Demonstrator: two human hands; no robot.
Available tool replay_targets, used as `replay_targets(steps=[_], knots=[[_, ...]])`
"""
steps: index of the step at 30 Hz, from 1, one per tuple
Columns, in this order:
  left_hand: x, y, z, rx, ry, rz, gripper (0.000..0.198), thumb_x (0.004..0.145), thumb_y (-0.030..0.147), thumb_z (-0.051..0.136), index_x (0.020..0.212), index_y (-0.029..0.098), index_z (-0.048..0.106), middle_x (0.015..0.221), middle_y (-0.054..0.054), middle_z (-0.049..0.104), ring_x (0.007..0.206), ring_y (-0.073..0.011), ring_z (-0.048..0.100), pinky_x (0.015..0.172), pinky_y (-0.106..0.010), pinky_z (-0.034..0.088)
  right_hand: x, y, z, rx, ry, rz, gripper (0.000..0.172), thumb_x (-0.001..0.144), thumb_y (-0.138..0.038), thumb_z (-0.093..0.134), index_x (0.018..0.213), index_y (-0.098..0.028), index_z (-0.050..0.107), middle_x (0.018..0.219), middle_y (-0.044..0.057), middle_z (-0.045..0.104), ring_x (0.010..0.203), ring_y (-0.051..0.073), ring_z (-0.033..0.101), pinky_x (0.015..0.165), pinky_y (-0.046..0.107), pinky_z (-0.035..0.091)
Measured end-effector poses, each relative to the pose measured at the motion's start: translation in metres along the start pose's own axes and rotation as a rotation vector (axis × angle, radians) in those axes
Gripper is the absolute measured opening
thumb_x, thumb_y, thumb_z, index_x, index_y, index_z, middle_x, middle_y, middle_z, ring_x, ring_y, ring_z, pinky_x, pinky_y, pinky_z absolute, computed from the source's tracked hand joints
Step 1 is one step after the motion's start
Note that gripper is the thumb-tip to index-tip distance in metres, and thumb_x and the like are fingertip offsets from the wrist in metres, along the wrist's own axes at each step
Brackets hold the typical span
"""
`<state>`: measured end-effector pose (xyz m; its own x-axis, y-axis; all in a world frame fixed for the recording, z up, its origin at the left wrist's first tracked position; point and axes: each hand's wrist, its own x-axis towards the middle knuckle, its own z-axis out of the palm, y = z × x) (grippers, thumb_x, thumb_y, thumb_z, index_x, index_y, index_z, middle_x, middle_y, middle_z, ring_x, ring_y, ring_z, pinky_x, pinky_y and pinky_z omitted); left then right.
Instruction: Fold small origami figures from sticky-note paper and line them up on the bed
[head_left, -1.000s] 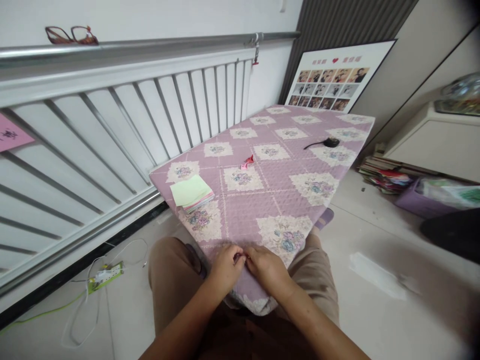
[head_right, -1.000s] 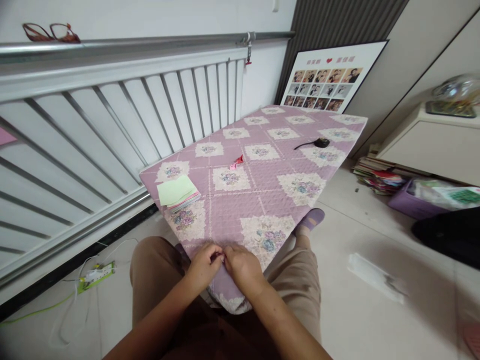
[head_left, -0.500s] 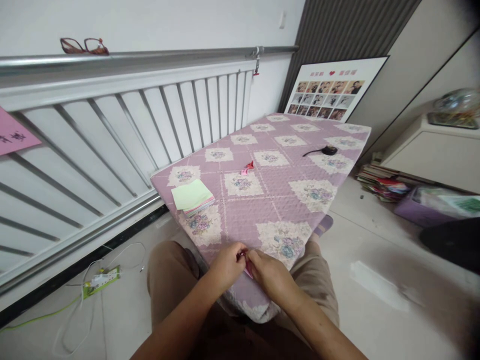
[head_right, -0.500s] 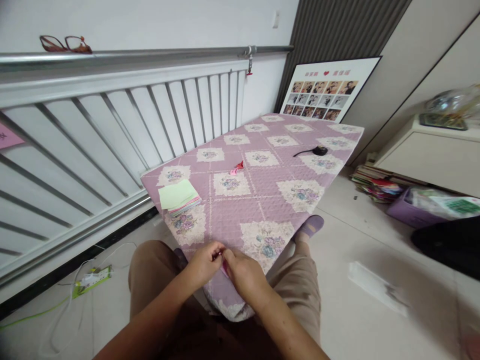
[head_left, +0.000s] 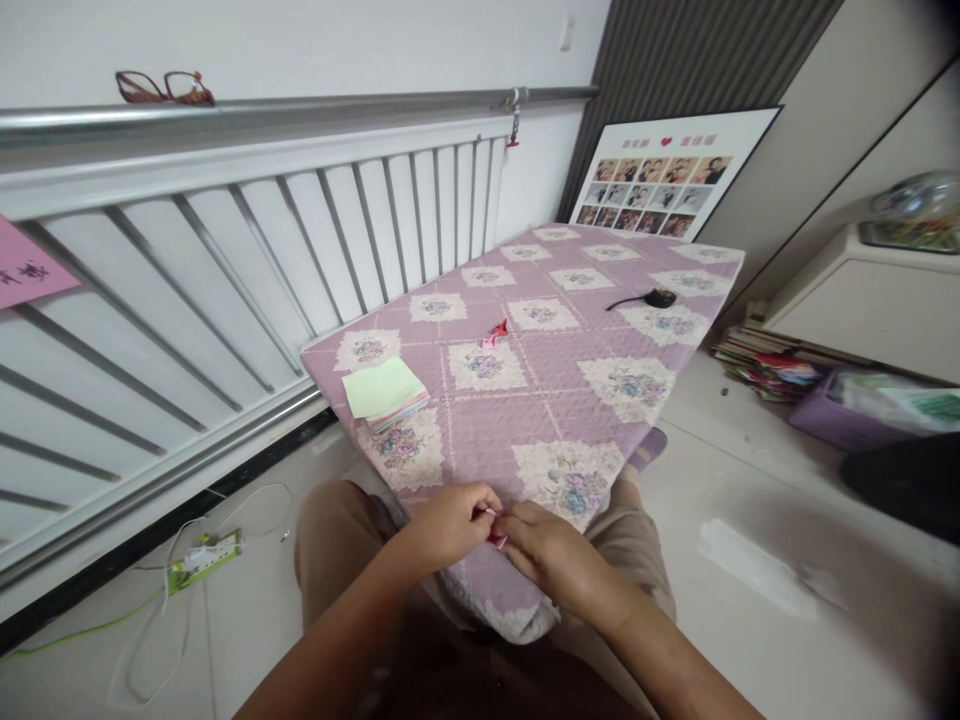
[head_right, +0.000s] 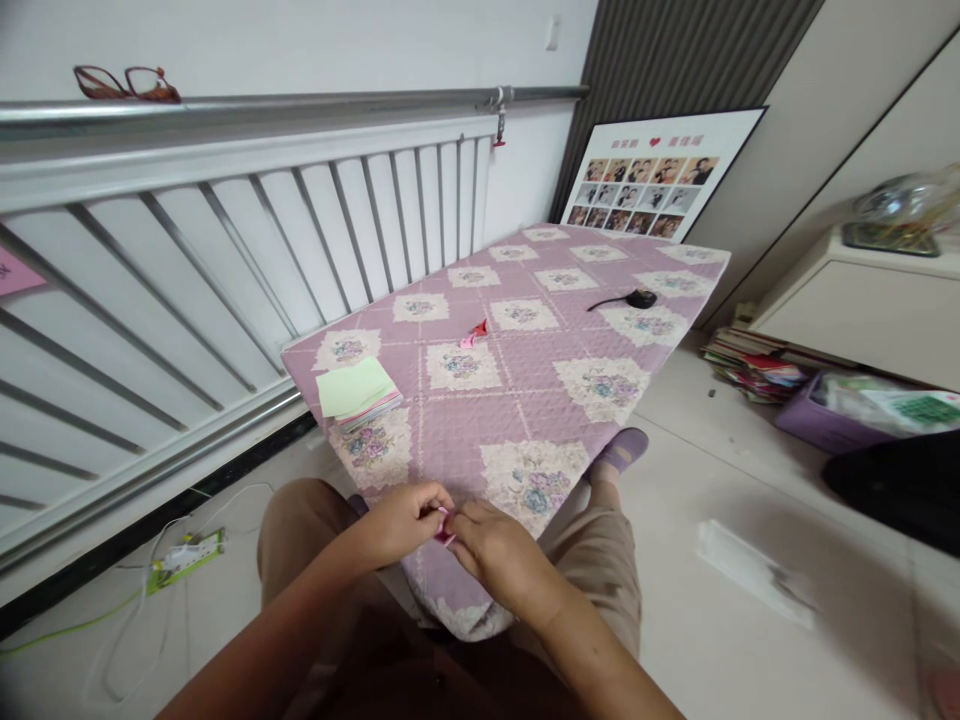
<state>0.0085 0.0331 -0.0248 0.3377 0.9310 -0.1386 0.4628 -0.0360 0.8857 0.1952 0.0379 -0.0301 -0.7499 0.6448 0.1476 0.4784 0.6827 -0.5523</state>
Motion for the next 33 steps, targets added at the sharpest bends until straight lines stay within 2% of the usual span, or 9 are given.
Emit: replay_targets(steps=[4, 8, 12, 15, 16, 19, 24, 29, 33], knots=[[-0.005, -0.008, 0.004, -0.366, 0.062, 0.003, 0.024, 0.083, 0.025, 0.056, 0.105, 0.015, 0.057, 0.094, -0.005, 0.067, 0.084, -0.0146, 0.062, 0.078, -0.026, 0.046, -0.002, 0.000, 0.002, 0.206, 0.095, 0.087, 0.019, 0.093, -0.027, 0.044, 0.092, -0.022, 0.062, 0.088, 0.005, 0.062, 0.085, 0.018, 0.058, 0.077, 0.029, 0.045], [-0.010, -0.015, 0.017, -0.536, 0.089, -0.035, 0.024, 0.078, 0.030, 0.065, 0.096, 0.014, 0.059, 0.087, -0.004, 0.065, 0.079, -0.0133, 0.060, 0.075, -0.025, 0.045, -0.002, -0.004, 0.004, 0.328, 0.139, 0.199, 0.019, 0.092, -0.032, 0.046, 0.086, -0.022, 0.062, 0.083, 0.004, 0.062, 0.081, 0.018, 0.057, 0.075, 0.029, 0.045], [-0.014, -0.009, 0.026, -0.514, 0.217, -0.125, 0.018, 0.078, 0.032, 0.062, 0.083, 0.015, 0.060, 0.069, 0.001, 0.059, 0.064, -0.0103, 0.052, 0.063, -0.022, 0.041, 0.000, -0.012, 0.008, 0.432, 0.226, 0.310, 0.017, 0.090, -0.033, 0.048, 0.083, -0.021, 0.059, 0.079, 0.002, 0.062, 0.073, 0.015, 0.056, 0.069, 0.027, 0.044], [-0.014, -0.003, 0.027, -0.472, 0.274, -0.131, 0.017, 0.078, 0.033, 0.060, 0.078, 0.015, 0.059, 0.066, 0.002, 0.057, 0.063, -0.0107, 0.051, 0.063, -0.022, 0.040, 0.001, -0.016, 0.012, 0.507, 0.329, 0.401, 0.010, 0.085, -0.031, 0.053, 0.087, -0.022, 0.053, 0.073, -0.001, 0.059, 0.066, 0.014, 0.053, 0.063, 0.025, 0.042], [-0.014, -0.002, 0.027, -0.464, 0.279, -0.132, 0.018, 0.079, 0.033, 0.059, 0.077, 0.015, 0.059, 0.066, 0.002, 0.057, 0.063, -0.0109, 0.051, 0.062, -0.022, 0.040, 0.001, -0.016, 0.013, 0.548, 0.356, 0.424, 0.014, 0.084, -0.032, 0.055, 0.092, -0.022, 0.052, 0.071, -0.002, 0.057, 0.065, 0.013, 0.053, 0.062, 0.024, 0.042], [-0.014, -0.002, 0.028, -0.430, 0.276, -0.122, 0.017, 0.079, 0.033, 0.059, 0.075, 0.016, 0.058, 0.067, 0.002, 0.058, 0.064, -0.0112, 0.051, 0.061, -0.022, 0.039, 0.002, -0.013, 0.014, 0.700, 0.382, 0.450, 0.027, 0.083, -0.039, 0.058, 0.102, -0.021, 0.051, 0.071, -0.003, 0.056, 0.067, 0.014, 0.054, 0.064, 0.025, 0.043], [-0.015, -0.008, 0.033, -0.353, 0.270, -0.116, 0.011, 0.079, 0.027, 0.057, 0.080, 0.016, 0.059, 0.069, 0.002, 0.056, 0.065, -0.0108, 0.050, 0.060, -0.021, 0.038, 0.004, -0.009, 0.013, 0.826, 0.359, 0.511, 0.031, 0.082, -0.049, 0.057, 0.077, -0.019, 0.058, 0.067, -0.002, 0.051, 0.062, 0.012, 0.047, 0.058, 0.023, 0.040], [-0.018, -0.009, 0.039, -0.390, 0.180, -0.163, 0.013, 0.080, 0.025, 0.054, 0.083, 0.015, 0.060, 0.069, 0.001, 0.059, 0.059, -0.0107, 0.052, 0.058, -0.022, 0.041, 0.007, -0.007, 0.014, 0.894, 0.365, 0.569, 0.033, 0.080, -0.052, 0.059, 0.075, -0.019, 0.057, 0.065, -0.003, 0.050, 0.057, 0.010, 0.043, 0.053, 0.022, 0.036], [-0.019, -0.006, 0.041, -0.353, 0.203, -0.197, 0.012, 0.079, 0.024, 0.052, 0.075, 0.015, 0.059, 0.064, 0.001, 0.061, 0.055, -0.0108, 0.053, 0.056, -0.022, 0.041, 0.008, -0.007, 0.016, 0.917, 0.347, 0.596, 0.036, 0.077, -0.055, 0.060, 0.073, -0.019, 0.057, 0.064, -0.003, 0.051, 0.057, 0.010, 0.043, 0.053, 0.023, 0.035]])
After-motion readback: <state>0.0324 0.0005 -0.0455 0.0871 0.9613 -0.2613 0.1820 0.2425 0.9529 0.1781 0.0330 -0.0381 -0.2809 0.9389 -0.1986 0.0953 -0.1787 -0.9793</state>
